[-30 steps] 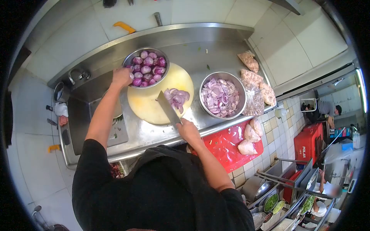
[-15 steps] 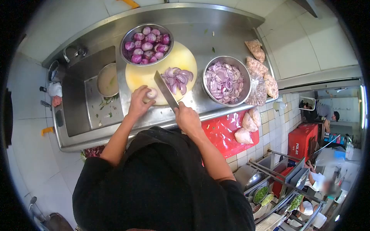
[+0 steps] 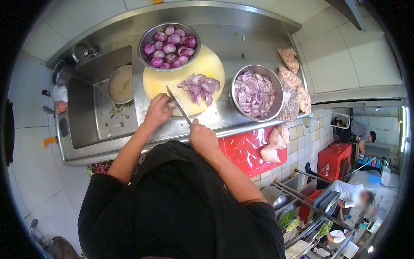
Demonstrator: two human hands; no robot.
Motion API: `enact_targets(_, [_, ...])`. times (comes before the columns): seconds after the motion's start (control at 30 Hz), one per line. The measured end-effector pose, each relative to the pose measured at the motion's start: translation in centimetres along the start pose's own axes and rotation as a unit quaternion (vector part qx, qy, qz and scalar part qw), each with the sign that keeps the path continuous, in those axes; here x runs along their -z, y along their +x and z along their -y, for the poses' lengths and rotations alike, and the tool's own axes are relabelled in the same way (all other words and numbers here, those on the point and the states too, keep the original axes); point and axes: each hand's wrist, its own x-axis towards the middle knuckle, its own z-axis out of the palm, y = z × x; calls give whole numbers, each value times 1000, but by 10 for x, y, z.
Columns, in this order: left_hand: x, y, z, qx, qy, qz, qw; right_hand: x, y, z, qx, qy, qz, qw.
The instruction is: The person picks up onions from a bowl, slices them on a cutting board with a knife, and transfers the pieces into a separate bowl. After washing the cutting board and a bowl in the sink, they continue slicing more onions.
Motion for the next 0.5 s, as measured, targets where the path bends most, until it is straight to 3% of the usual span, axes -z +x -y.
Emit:
enact_targets(0.17, [-3,-5,0,11,2,0,1000,-40,42,3,-5,12,5,1000])
enact_targets(0.33, [-19,7,-1,-39,1,-30,999,-7,44,-12,-87,60,39,994])
enact_targets(0.43, [-14,22,-10,-10,102,131,986,1,41,-28,-129,58,29,989])
enact_targets(0.5, [-11,23,-12,-23,37,57,997,3,36,-26,-124,43,23,991])
